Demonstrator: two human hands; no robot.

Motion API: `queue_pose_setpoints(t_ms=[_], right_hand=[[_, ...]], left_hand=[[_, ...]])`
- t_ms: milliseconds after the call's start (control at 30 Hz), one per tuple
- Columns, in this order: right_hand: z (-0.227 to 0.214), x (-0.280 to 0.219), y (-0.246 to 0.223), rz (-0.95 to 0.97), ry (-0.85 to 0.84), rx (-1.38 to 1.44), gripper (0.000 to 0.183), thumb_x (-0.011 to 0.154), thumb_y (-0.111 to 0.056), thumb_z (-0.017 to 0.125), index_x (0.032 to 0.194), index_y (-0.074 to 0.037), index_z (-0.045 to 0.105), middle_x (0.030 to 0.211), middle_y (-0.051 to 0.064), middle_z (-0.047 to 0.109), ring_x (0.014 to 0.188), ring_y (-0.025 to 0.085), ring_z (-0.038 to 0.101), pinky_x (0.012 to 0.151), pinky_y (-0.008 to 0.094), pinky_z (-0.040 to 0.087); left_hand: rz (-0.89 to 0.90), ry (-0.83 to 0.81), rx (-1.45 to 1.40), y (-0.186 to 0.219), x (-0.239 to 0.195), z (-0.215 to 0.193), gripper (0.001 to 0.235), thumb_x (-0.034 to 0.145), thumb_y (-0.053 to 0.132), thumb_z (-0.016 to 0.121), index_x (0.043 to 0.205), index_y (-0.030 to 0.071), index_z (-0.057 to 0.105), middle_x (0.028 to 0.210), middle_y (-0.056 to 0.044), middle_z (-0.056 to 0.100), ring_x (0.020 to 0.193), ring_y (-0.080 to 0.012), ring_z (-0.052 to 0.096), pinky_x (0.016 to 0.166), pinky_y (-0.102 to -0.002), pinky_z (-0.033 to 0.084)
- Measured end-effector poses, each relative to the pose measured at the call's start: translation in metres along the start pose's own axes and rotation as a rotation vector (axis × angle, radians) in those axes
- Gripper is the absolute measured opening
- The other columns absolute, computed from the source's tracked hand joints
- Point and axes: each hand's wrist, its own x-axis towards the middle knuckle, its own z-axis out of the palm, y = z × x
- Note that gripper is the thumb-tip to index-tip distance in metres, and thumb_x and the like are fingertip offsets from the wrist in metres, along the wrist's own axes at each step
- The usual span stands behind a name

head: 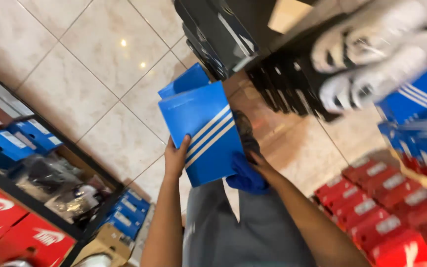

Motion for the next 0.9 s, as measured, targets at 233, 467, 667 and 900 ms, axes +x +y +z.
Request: queue_pose_setpoints(t_ms=[233, 467, 667, 900], right_hand=[[0.028, -0.183, -0.057, -0.151, 0.226, 0.281, 0.069, 0.097, -0.016, 0.063, 0.152, 0.015, 0.034, 0.152, 0.042, 0.037, 0.141, 0.051, 0.038, 0.116, 0.056, 0.032], [0.019, -0.329, -0.098, -0.332, 0.186, 0.972, 0.065, 0.098, -0.029, 0.058, 0.159, -0.019, 0.037, 0.14, 0.034, 0.055, 0.128, 0.051, 0.053, 0.109, 0.067, 0.037], [-0.065, -0.386, -0.046, -0.332, 0.47, 1.052, 0.055, 0.101, -0.035, 0.049, 0.155, -0.021, 0.047, 0.144, 0.023, 0.056, 0.131, 0.041, 0.055, 0.115, 0.059, 0.037], [-0.146, -0.471, -0.018, -0.263, 0.815, 1.031, 0.076, 0.09, -0.043, 0.065, 0.155, -0.01, 0.044, 0.148, 0.032, 0.05, 0.137, 0.046, 0.048, 0.117, 0.057, 0.035]], left_hand=[[0.141, -0.333, 0.209, 0.125, -0.168, -0.022, 0.085, 0.092, 0.047, 0.066, 0.159, 0.007, 0.031, 0.152, -0.028, 0.046, 0.139, -0.0473, 0.046, 0.101, -0.065, 0.049], [0.36, -0.822, 0.455, 0.186, -0.291, 0.044, 0.103, 0.088, 0.066, 0.064, 0.165, 0.018, 0.016, 0.16, -0.034, 0.027, 0.147, -0.0496, 0.028, 0.118, -0.058, 0.032], [0.428, -0.946, 0.58, 0.193, -0.365, 0.144, 0.107, 0.08, 0.061, 0.077, 0.163, 0.016, 0.026, 0.159, -0.03, 0.032, 0.147, -0.0448, 0.03, 0.116, -0.055, 0.035], [0.739, -1.193, 0.392, 0.201, -0.502, 0.264, 0.091, 0.084, 0.026, 0.066, 0.16, -0.001, 0.025, 0.155, -0.038, 0.034, 0.144, -0.0476, 0.034, 0.115, -0.052, 0.036]])
